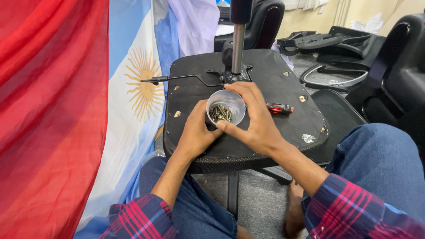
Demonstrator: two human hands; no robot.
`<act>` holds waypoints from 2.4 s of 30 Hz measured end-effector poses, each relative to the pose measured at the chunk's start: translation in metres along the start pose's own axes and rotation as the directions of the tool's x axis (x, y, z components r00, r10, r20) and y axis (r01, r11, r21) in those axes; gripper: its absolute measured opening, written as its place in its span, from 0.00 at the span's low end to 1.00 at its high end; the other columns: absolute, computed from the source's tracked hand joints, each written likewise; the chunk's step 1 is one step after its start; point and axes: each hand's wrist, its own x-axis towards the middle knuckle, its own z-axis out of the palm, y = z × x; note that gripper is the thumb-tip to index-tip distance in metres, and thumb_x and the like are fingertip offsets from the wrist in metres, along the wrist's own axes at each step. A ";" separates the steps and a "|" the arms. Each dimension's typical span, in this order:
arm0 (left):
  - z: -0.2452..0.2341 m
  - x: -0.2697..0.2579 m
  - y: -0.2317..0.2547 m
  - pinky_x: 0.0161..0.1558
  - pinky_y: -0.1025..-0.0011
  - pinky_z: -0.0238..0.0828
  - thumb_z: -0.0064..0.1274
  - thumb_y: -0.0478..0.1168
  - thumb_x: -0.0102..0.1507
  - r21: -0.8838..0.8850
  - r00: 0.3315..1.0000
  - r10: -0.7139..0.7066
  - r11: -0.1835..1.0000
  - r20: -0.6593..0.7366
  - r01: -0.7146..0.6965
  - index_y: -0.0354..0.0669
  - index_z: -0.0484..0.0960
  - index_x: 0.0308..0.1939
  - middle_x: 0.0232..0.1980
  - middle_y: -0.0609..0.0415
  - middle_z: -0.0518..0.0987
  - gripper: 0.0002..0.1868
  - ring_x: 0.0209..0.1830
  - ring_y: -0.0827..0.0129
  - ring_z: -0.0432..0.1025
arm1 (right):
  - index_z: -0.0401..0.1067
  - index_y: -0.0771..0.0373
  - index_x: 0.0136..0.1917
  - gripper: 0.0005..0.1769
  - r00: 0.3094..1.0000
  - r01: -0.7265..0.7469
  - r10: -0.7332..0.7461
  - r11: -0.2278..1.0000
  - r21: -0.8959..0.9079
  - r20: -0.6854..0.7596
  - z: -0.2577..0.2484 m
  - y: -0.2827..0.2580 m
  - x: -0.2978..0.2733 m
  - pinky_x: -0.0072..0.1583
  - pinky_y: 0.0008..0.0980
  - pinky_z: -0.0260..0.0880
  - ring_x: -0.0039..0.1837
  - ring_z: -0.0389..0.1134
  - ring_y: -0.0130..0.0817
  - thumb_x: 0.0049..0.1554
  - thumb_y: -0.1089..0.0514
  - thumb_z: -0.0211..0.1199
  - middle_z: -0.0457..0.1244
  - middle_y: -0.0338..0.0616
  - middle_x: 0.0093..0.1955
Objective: The person uses a screwdriver to tighten screws on the underside of an office chair seat, securing the metal mounting plate to the seat. They retrieve additional screws from a small plastic cup and continue fastening the components together.
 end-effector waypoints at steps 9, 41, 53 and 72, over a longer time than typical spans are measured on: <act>0.002 0.000 0.009 0.61 0.60 0.67 0.75 0.36 0.45 0.181 0.989 0.137 0.976 -0.059 -0.124 0.43 0.75 0.62 0.57 0.51 0.77 0.42 0.60 0.54 0.71 | 0.84 0.52 0.44 0.10 0.926 -0.187 0.312 0.869 -0.459 0.214 -0.021 -0.021 0.038 0.46 0.43 0.73 0.40 0.72 0.46 0.48 0.54 0.68 0.71 0.44 0.41; 0.006 -0.012 0.033 0.56 0.62 0.71 0.70 0.35 0.45 0.352 0.990 0.033 0.936 -0.139 0.018 0.59 0.79 0.61 0.55 0.58 0.73 0.39 0.54 0.58 0.67 | 0.79 0.67 0.43 0.11 0.863 -0.166 0.371 0.849 -0.502 0.342 -0.003 0.014 0.026 0.55 0.51 0.71 0.50 0.71 0.57 0.46 0.59 0.68 0.70 0.59 0.44; 0.007 -0.013 0.032 0.56 0.60 0.70 0.71 0.34 0.44 0.377 0.984 0.027 0.925 -0.177 0.042 0.59 0.79 0.61 0.54 0.56 0.71 0.40 0.54 0.57 0.66 | 0.79 0.64 0.46 0.12 0.878 -0.095 0.226 0.946 -0.309 0.422 -0.005 0.021 0.027 0.52 0.49 0.71 0.49 0.71 0.56 0.49 0.56 0.68 0.70 0.57 0.44; 0.008 -0.015 0.028 0.54 0.62 0.72 0.70 0.36 0.46 0.347 0.976 -0.049 0.930 -0.214 0.122 0.61 0.79 0.62 0.56 0.57 0.72 0.39 0.57 0.57 0.67 | 0.84 0.63 0.46 0.12 0.883 -0.374 0.411 0.908 -0.189 0.226 -0.003 0.014 0.026 0.37 0.33 0.69 0.31 0.69 0.37 0.47 0.60 0.70 0.68 0.52 0.28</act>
